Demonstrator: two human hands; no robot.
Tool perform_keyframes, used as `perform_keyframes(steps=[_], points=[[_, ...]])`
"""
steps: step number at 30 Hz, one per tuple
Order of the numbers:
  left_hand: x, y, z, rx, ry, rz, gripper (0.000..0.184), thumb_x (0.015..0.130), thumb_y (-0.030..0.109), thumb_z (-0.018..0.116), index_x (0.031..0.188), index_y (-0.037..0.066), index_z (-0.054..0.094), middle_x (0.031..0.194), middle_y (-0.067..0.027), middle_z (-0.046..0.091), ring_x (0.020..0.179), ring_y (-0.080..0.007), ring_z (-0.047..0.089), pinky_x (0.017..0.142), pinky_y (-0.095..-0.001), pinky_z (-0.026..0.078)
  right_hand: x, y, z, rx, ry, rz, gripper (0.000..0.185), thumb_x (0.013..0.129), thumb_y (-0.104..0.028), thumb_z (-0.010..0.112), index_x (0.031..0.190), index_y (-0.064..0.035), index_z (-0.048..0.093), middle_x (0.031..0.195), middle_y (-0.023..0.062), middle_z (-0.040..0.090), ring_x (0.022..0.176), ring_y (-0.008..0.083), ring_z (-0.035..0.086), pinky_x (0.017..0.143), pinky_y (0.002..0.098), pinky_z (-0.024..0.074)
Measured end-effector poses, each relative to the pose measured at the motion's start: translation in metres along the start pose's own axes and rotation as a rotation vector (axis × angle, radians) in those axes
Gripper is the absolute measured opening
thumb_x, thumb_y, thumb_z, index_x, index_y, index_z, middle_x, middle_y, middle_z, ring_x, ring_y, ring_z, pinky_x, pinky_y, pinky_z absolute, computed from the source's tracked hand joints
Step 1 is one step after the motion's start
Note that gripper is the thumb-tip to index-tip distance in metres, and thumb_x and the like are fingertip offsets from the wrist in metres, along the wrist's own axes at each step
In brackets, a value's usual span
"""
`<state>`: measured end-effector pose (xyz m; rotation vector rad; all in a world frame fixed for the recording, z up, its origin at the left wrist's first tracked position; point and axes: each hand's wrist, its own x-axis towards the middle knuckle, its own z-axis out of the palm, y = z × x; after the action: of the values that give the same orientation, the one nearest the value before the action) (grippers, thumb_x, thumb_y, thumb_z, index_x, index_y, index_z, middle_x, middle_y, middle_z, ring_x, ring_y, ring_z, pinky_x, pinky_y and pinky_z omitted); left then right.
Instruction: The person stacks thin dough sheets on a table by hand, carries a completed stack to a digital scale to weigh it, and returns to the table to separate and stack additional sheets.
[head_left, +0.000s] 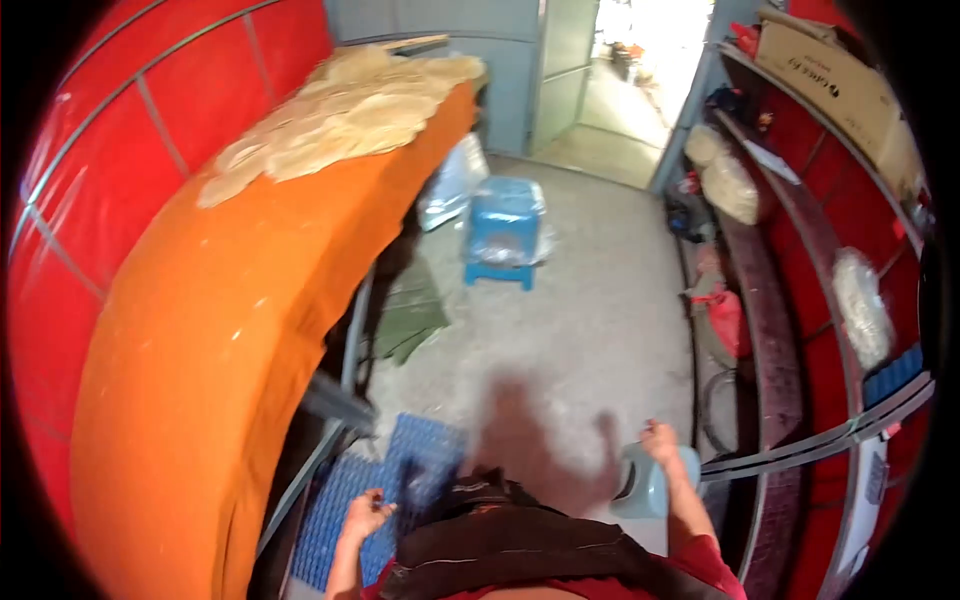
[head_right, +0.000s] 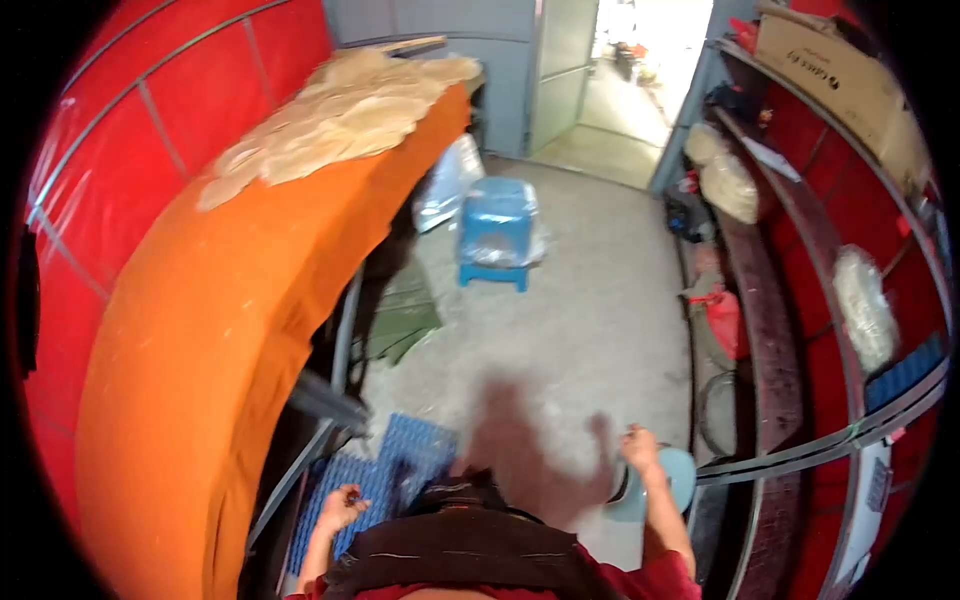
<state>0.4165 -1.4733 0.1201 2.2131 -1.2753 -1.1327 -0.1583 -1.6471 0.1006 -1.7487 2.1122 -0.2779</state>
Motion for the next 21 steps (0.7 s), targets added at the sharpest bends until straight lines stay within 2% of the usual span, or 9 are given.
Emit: perform_keyframes(steps=[1,2,4,8,10,12,15,18,21], points=[[0.042,0.021,-0.005,0.023,-0.046,0.04,0.046,0.07,0.022,0.07,0.108,0.0,0.053,0.088,-0.0132,0.062,0.073,-0.0197,0.06,0.068,-0.031,0.048,0.017,-0.017,0.003,0.132,-0.068,-0.077,0.028,0.072,-0.017,0.054,0.094,0.0,0.06,0.074,0.0203,0.061,0.068,0.0278,0.061,0.062,0.0362,0.0485],[0.067,0.065,-0.017,-0.104,-0.05,0.064,0.046,0.072,0.02,0.069,0.11,0.002,0.052,0.092,-0.0134,0.062,0.075,-0.02,0.06,0.068,-0.0305,0.048,0.03,-0.047,-0.008,0.125,-0.361,-0.076,0.029,0.073,-0.019,0.051,0.094,-0.0018,0.06,0.077,0.0193,0.061,0.069,0.0278,0.061,0.062,0.036,0.048],[0.117,0.124,-0.035,-0.123,-0.023,0.203,0.044,0.073,0.017,0.067,0.111,0.002,0.051,0.094,-0.0132,0.061,0.078,-0.0201,0.06,0.068,-0.0306,0.048,0.065,-0.056,0.015,-0.253,-0.564,-0.418,0.033,0.074,-0.024,0.054,0.098,-0.001,0.058,0.081,0.0178,0.062,0.073,0.0266,0.061,0.066,0.0357,0.0474],[0.203,0.199,-0.067,-0.192,-0.006,0.262,0.044,0.072,0.013,0.068,0.111,0.002,0.051,0.096,-0.0131,0.061,0.084,-0.0202,0.06,0.069,-0.0301,0.048,0.122,-0.042,0.039,-0.109,-0.673,-0.148,0.049,0.073,-0.042,0.059,0.101,-0.0013,0.057,0.086,0.0182,0.062,0.077,0.0308,0.059,0.072,0.0382,0.046],[0.238,0.228,-0.08,-0.146,0.051,0.227,0.043,0.072,0.009,0.067,0.111,0.002,0.051,0.095,-0.011,0.06,0.084,-0.0192,0.059,0.068,-0.0281,0.047,0.174,-0.004,0.066,-0.433,-0.839,-0.22,0.047,0.072,-0.04,0.057,0.104,-0.0051,0.058,0.101,0.0158,0.059,0.094,0.0336,0.055,0.083,0.0394,0.0438],[0.282,0.226,-0.075,-0.423,0.124,0.22,0.037,0.072,-0.001,0.063,0.108,-0.001,0.051,0.093,-0.0071,0.058,0.079,-0.0148,0.057,0.069,-0.0256,0.047,0.245,0.013,0.07,-0.62,-1.118,-0.21,0.041,0.069,-0.037,0.058,0.096,-0.0056,0.062,0.096,0.0154,0.061,0.09,0.0335,0.057,0.076,0.0414,0.0461],[0.335,0.264,-0.087,-0.885,0.216,0.068,0.033,0.074,-0.002,0.062,0.105,-0.002,0.051,0.092,-0.0076,0.058,0.079,-0.0123,0.056,0.073,-0.0248,0.046,0.361,-0.025,0.041,-0.591,-0.855,-0.121,0.037,0.067,-0.034,0.06,0.091,-0.0064,0.063,0.092,0.0154,0.062,0.087,0.0334,0.058,0.074,0.0419,0.0468],[0.384,0.306,-0.116,-0.915,0.226,0.189,0.035,0.076,-0.002,0.06,0.109,-0.002,0.049,0.097,-0.0092,0.058,0.088,-0.0135,0.055,0.078,-0.0254,0.045,0.518,-0.123,0.01,-0.453,-0.555,-0.256,0.033,0.068,-0.032,0.061,0.088,-0.0072,0.062,0.09,0.0163,0.061,0.083,0.0338,0.058,0.071,0.0447,0.0468],[0.413,0.343,-0.146,-0.846,0.277,0.169,0.038,0.077,-0.005,0.058,0.113,-0.003,0.046,0.101,-0.0101,0.057,0.091,-0.0157,0.056,0.081,-0.0273,0.045,0.638,-0.277,-0.017,-0.459,-0.344,-0.43,0.034,0.069,-0.032,0.062,0.085,-0.0026,0.056,0.081,0.0189,0.06,0.079,0.037,0.056,0.067,0.0465,0.0449]])
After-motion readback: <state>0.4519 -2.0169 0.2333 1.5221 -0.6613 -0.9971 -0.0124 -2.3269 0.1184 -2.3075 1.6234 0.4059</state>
